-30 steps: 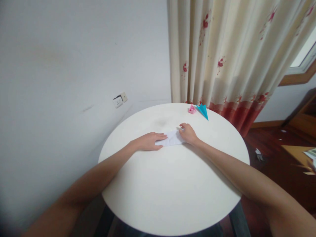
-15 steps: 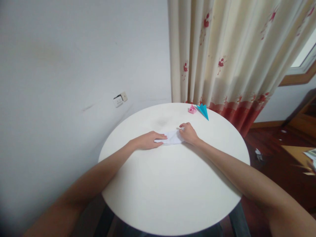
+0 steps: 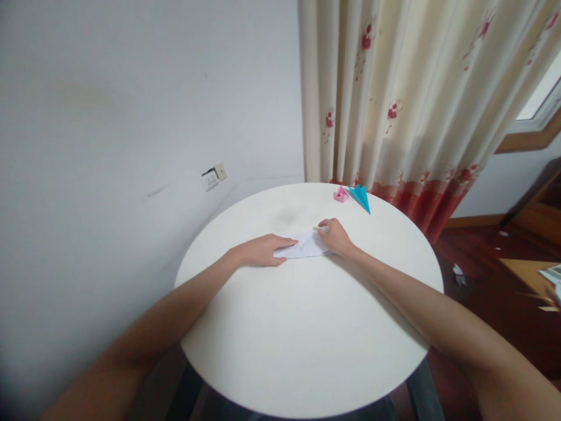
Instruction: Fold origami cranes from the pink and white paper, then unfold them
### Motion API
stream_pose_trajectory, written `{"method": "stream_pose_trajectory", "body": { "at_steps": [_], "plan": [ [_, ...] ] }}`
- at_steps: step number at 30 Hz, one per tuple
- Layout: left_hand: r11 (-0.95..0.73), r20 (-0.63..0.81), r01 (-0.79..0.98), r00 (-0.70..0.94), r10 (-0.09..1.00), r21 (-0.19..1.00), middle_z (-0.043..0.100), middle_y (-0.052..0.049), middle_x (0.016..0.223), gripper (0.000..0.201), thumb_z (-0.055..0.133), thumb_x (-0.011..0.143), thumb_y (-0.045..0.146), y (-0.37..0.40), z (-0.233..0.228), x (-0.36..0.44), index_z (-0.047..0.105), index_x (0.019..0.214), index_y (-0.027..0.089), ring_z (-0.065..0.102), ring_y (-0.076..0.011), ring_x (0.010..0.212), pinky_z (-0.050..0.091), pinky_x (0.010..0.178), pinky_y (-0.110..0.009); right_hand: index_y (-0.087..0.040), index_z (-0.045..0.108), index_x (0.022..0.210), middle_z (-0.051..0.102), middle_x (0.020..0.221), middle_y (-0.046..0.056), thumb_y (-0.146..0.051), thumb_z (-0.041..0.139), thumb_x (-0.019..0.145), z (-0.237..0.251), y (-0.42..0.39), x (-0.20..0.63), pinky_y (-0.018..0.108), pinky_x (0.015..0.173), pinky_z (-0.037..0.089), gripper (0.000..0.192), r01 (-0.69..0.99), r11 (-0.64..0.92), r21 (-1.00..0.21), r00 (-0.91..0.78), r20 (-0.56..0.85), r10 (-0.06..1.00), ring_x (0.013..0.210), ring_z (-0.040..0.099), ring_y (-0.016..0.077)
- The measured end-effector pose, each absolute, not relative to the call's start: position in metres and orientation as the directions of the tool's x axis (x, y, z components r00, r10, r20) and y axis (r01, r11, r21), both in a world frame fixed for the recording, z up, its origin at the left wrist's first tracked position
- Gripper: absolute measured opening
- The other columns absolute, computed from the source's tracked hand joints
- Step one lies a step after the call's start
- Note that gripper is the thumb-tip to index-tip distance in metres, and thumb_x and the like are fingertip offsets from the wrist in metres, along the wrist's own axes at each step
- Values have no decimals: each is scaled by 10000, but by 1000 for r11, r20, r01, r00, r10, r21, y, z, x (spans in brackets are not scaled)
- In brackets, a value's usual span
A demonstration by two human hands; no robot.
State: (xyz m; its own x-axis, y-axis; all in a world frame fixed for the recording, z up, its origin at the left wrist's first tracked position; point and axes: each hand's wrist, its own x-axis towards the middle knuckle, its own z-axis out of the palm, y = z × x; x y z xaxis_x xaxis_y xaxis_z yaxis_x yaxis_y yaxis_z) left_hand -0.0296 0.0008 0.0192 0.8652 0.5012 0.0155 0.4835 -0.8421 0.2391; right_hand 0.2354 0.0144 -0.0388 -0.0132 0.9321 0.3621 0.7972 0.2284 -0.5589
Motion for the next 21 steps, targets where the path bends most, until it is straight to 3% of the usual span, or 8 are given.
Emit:
{"method": "stream_pose_trajectory", "body": {
  "at_steps": [10,16,21],
  "plan": [
    [-827,34,481,859,511,291,582,-55,1322,443,426,922,298,2,18,-29,518,1346,211,576,-194,1150,387,975,-269,-116,687,1019,649,1070,144,-240,502,863,-36,12,235,291,874,428,271,789,233,-568,-18,358,934,952,596,210],
    [-792,17,545,821,571,278,649,-70,1224,439,384,949,331,2,19,-29,513,1352,214,644,-189,995,437,870,-269,-118,692,1009,657,1064,142,-293,496,885,-37,14,234,293,866,434,290,778,219,-589,1,350,937,955,600,214],
    [-789,81,562,799,595,248,582,-44,1322,435,427,905,230,10,11,-30,543,1324,228,570,-192,1169,387,992,-274,-124,700,987,671,1059,140,-300,483,895,-36,14,234,308,875,435,294,780,233,-581,-9,362,932,973,604,224]
  ]
}}
